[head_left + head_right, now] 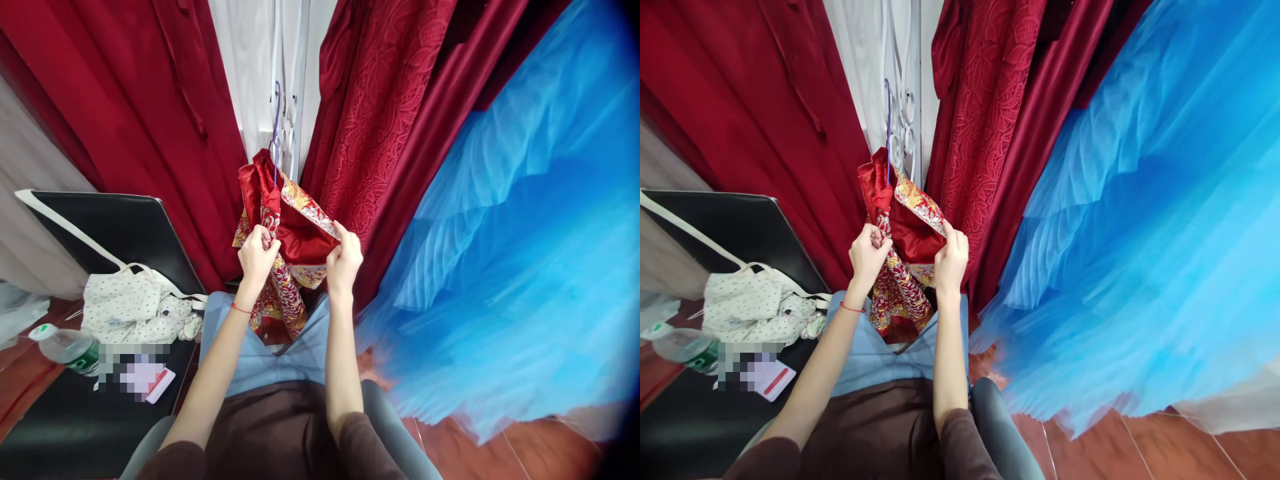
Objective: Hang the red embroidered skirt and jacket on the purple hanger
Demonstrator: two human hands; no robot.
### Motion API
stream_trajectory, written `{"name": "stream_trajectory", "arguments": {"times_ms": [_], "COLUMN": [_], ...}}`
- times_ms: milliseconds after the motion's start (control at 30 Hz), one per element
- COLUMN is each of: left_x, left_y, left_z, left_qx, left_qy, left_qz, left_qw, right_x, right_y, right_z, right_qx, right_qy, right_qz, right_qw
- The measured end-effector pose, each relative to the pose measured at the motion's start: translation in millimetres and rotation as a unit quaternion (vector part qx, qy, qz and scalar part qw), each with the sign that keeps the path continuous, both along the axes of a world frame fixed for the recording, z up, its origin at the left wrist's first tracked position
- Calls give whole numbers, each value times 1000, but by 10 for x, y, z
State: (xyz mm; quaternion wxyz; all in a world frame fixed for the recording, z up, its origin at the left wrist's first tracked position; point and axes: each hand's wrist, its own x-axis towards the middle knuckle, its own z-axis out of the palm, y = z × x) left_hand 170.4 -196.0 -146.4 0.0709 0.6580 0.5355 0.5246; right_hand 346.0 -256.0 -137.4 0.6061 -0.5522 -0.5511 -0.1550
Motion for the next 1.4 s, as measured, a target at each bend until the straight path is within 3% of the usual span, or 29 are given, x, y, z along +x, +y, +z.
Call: {"name": "stream_trajectory", "arguments": {"times_ms": [133,267,433,600,700,833,933,1000,1067,1167,1267,1400], "left_x": [-39,144,344,467,557,535,412,360,369,468,582,720], "left_y": [85,111,55,11,34,102,165,220,293,404,438,393], "left_z": [-166,-260,-218,-156,-122,-44,148,374,652,1046,1306,1476], "left_qx": [2,51,51,19,3,-10,-26,-74,-161,-254,-247,-212], "left_qy": [-44,3,97,128,125,73,-39,-153,-226,-248,-265,-301], "left_qz": [-100,-178,-182,-168,-190,-275,-369,-406,-415,-402,-409,-399], "left_qw": [994,983,977,977,974,959,928,898,866,844,837,840], "right_x": [-24,-113,22,43,-125,-309,-303,-265,-231,-197,-165,-123], "right_y": [-37,15,244,444,402,166,0,-52,-59,-40,-33,-25], "right_z": [275,592,1021,1470,1545,1348,1142,1054,1018,1020,1027,1015], "right_qx": [52,84,124,128,127,129,120,119,121,120,110,103], "right_qy": [-26,-22,5,-29,-55,-53,-20,6,23,35,40,34], "right_qz": [11,29,76,97,96,84,79,77,75,70,66,62], "right_qw": [998,996,989,987,986,987,989,990,990,990,991,992]}}
